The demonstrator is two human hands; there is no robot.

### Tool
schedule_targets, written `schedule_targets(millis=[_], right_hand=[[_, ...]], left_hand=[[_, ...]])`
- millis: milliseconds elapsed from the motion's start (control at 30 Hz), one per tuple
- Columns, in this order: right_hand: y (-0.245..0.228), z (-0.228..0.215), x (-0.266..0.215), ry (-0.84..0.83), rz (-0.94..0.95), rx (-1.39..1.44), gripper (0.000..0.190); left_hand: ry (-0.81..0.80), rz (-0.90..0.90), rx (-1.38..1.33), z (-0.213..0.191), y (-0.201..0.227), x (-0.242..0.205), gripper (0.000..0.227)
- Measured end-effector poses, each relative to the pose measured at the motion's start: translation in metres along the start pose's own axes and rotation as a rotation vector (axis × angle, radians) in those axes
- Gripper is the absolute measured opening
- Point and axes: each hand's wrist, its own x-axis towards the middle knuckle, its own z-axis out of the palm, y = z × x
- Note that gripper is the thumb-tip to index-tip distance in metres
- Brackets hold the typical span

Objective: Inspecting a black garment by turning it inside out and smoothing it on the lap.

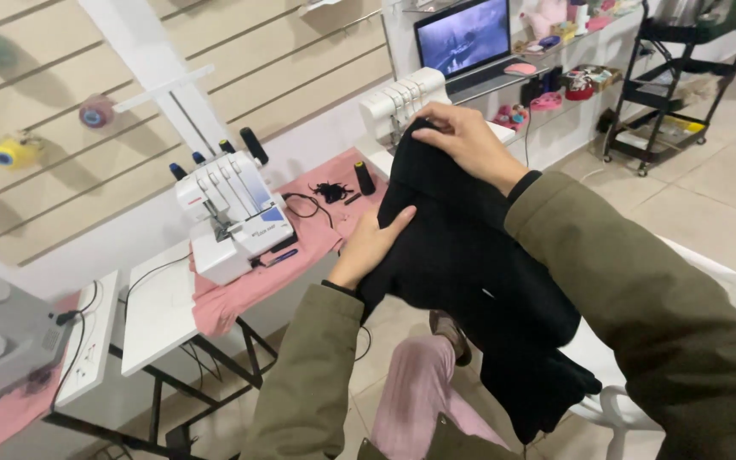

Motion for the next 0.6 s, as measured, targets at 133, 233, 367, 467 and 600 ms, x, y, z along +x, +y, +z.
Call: schedule_targets(millis=[133, 233, 367, 467, 600], right_hand=[[0.061, 0.026, -0.050, 0.023, 0.127, -0.018, 0.021], [0.084, 0.073, -0.107, 0.032, 0.231, 0.137, 0.028], [0.092, 0.122, -0.200, -0.097, 0.452, 0.368, 0.048], [0.141, 0.126, -0.309, -0.110, 0.688, 0.357, 0.042], [0.160, 0.127, -0.449, -0.413, 0.862, 0.096, 0.039]], left_hand=[[-0.161, -0.302, -0.496, 0.019, -0.027, -0.026, 0.050], [-0.090, -0.524, -0.583, 0.003, -0.081, -0.079, 0.052], [0.234, -0.799, -0.548, -0.049, -0.194, -0.205, 0.056], [0.256, -0.901, -0.514, -0.072, -0.291, -0.322, 0.057], [0.289, -0.917, -0.454, -0.071, -0.275, -0.364, 0.059]])
